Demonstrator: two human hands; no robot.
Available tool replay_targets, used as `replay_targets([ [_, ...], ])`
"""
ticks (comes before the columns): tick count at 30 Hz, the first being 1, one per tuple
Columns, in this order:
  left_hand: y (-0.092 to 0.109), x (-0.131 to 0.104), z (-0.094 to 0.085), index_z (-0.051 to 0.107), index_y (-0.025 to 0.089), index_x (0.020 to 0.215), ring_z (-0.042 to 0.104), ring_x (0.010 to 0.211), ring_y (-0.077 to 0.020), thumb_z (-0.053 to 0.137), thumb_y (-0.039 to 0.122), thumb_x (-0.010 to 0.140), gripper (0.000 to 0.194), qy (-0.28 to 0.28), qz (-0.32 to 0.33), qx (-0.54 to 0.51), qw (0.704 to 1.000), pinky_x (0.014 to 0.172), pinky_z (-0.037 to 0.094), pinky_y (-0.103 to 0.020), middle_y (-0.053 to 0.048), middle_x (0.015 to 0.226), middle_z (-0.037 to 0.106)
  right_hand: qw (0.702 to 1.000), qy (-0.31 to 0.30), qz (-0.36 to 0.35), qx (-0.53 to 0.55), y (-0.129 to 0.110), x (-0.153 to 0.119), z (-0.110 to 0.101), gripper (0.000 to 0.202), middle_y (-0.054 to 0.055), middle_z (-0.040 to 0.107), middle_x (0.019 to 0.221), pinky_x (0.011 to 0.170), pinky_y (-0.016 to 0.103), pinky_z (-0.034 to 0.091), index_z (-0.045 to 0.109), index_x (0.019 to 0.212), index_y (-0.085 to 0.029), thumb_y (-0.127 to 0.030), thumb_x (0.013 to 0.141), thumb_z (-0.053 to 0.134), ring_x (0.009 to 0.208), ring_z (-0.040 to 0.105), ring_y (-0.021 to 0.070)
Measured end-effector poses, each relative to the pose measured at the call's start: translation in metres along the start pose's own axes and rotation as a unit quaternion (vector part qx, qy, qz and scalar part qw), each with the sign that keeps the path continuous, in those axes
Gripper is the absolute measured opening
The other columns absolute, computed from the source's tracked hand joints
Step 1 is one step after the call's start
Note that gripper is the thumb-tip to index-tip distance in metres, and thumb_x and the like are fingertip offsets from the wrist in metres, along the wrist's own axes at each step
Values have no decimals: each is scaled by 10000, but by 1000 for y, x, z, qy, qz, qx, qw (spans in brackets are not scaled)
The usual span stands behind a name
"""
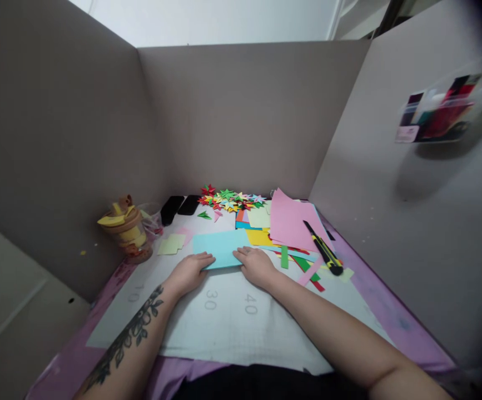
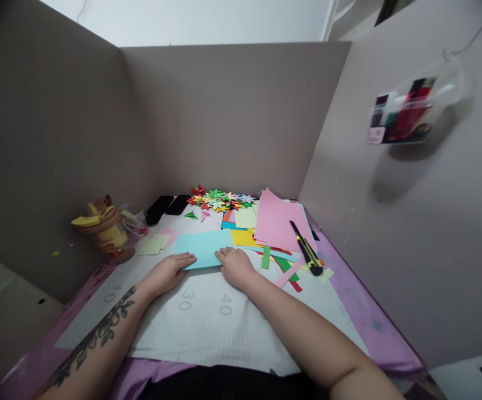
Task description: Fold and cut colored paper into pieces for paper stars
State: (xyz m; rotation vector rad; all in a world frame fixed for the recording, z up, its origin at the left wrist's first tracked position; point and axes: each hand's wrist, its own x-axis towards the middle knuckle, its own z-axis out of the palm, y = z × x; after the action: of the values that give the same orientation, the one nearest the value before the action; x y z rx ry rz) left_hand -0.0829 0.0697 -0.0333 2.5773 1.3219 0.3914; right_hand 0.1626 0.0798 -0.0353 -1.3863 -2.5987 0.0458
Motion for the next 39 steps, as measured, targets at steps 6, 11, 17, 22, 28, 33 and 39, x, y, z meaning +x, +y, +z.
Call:
replay_targets([
  [6, -23, -4, -5, 624, 203, 1166, 490, 1215, -201, 476, 160, 781, 415, 0, -1, -75, 997, 1052, 364, -362, -36, 1252, 586, 984, 46, -38, 166, 34, 1, 15, 526, 60, 601, 1228, 1001, 364, 373, 619, 1171, -203, -71, 679, 489, 1157, 511, 207],
  [11, -34, -2, -9, 687, 191, 1030, 561, 1119, -224, 492, 316, 792, 332, 31, -91, -185, 978, 993, 398, -352, -41, 1145, 659, 947, 72, -16, 313, 57, 4, 21, 295, 55, 693, 1038, 919, 347, 435, 708, 964, -206, -183, 741, 517, 1010, 603, 199],
  [17, -36, 3, -7, 633, 171, 665, 583, 650, -189, 504, 428, 741, 297, 74, -197, -250, 945, 610, 440, -262, 6, 634, 641, 905, 78, 106, 405, 56, 9, 15, 208, 4, 660, 709, 627, 263, 430, 653, 735, -170, -334, 742, 525, 669, 578, 164],
  [22, -36, 15, 4, 584, 159, 664, 494, 564, -141, 530, 443, 705, 292, 156, -227, -290, 916, 522, 349, -222, 29, 582, 551, 897, 168, 200, 357, 53, 21, 24, 247, -49, 452, 531, 493, 225, 274, 467, 565, -192, -380, 714, 524, 534, 412, 117],
  [28, -38, 24, 8, 578, 165, 612, 454, 528, -125, 563, 409, 660, 249, 203, -275, -205, 917, 483, 277, -217, 43, 526, 491, 919, 174, 232, 267, 53, 31, 28, 254, -56, 407, 520, 498, 230, 229, 403, 545, -199, -343, 708, 534, 526, 388, 111],
  [33, -35, 24, 5, 530, 177, 575, 440, 512, -116, 578, 348, 626, 185, 209, -297, -157, 918, 485, 267, -222, 54, 503, 452, 928, 157, 241, 236, 54, 34, 27, 194, -44, 464, 547, 512, 230, 245, 468, 571, -195, -313, 711, 532, 543, 418, 115],
  [39, -29, 24, -1, 536, 182, 566, 476, 532, -133, 526, 311, 662, 162, 186, -317, -104, 924, 512, 278, -240, 32, 511, 497, 933, 150, 261, 198, 52, 35, 29, 113, -27, 544, 612, 522, 227, 254, 539, 646, -195, -287, 709, 551, 590, 467, 123],
])
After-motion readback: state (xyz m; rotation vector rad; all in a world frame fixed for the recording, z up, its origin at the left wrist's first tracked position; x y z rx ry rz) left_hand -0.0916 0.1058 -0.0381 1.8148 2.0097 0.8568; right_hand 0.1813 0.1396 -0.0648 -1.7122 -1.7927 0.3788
